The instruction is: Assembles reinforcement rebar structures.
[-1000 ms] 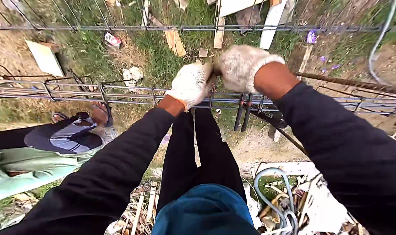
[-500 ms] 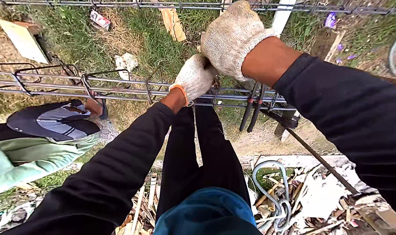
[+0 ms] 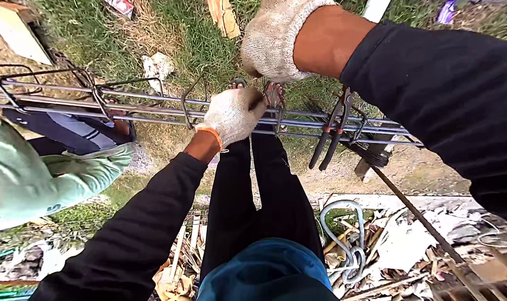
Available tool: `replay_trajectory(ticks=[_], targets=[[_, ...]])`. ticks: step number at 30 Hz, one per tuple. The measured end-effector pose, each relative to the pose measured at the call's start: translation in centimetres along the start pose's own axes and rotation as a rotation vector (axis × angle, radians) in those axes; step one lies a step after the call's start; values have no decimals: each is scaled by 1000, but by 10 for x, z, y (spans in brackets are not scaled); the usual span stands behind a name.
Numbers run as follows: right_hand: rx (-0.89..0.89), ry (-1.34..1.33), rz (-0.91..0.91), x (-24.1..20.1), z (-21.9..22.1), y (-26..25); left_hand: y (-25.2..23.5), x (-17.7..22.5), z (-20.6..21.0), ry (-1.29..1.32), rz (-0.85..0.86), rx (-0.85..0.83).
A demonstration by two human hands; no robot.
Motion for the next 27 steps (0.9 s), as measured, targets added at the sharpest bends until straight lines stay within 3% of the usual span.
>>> replay_trajectory(ticks=[9,11,14,17,22,23,24,25,27], targets=[[17,93,-87,-16,37,-61,34,-3,-15,-71,24,389],[31,78,-129,-22,25,-45,41,-1,-15,-38,49,429],[-87,24,-131,-26,6,-7,48,0,-19,3,58,492],[-119,-7,-150,-31,13,-16,58,3,-21,59,38,554],[-185,-61,-173,-34,35,-14,75,1,26,538,-218,399],[-33,-53,-188,-30,54,-27,75,3,37,585,-240,371],[314,-54,-169,-25,78,-48,75,8,45,569,-239,372],[313,-40,-160,-23,103,-69,72,15,51,494,-212,390],[84,6,-149,-28,119,-88,62,32,59,285,-121,403]])
Point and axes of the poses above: each hand's wrist, its own y-axis away from the middle knuckle, its own z-axis out of the palm, x = y × z, the point moved 10 cm from there along -y, towards the middle knuckle, and after that the axes turned 15 degrees about y, right-handed, at the moved point
